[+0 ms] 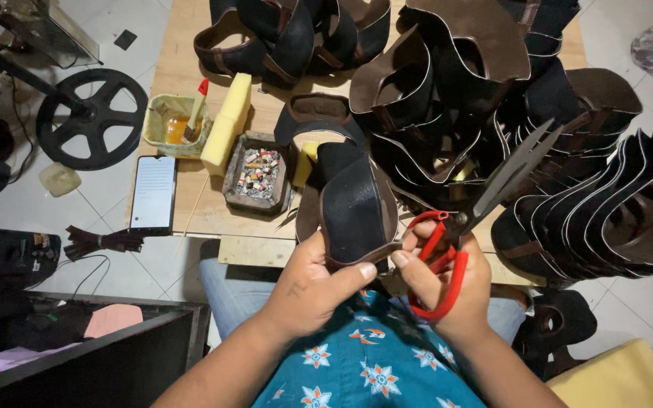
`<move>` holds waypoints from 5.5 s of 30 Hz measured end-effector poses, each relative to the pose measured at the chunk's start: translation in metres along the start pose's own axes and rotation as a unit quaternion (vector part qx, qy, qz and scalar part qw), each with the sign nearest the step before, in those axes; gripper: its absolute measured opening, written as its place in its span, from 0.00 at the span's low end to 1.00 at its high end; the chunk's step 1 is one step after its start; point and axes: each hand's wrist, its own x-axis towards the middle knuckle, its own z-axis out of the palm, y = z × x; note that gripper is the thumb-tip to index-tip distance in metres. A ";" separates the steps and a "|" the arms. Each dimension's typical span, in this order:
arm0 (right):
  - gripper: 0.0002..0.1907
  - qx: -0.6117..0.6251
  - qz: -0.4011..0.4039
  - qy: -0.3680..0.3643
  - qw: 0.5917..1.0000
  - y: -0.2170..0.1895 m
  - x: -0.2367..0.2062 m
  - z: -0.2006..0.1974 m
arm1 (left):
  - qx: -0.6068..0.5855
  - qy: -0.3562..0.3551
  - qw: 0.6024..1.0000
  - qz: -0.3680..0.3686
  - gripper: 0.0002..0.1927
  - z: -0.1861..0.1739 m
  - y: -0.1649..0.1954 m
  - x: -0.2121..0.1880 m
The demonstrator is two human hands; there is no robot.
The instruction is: The person sits at a workbench and uses red-handled shears to trim excess material from the edges of dark sandal upper components, one piece at a time, rotating each piece to cut along its edge. Trimmed scraps fall onto the table and finished pieces are placed with a large pile of similar components.
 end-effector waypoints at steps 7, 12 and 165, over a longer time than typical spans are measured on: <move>0.20 0.077 -0.018 -0.016 0.997 0.022 -0.010 0.016 | 0.024 0.066 0.997 0.032 0.11 0.012 -0.016 -0.001; 0.25 0.053 0.051 -0.119 0.990 0.020 -0.017 0.000 | 0.042 0.069 0.995 0.058 0.09 0.004 -0.006 0.001; 0.25 0.131 0.274 -0.330 0.894 0.037 -0.030 -0.037 | -0.191 0.083 0.977 0.037 0.23 -0.011 -0.001 -0.003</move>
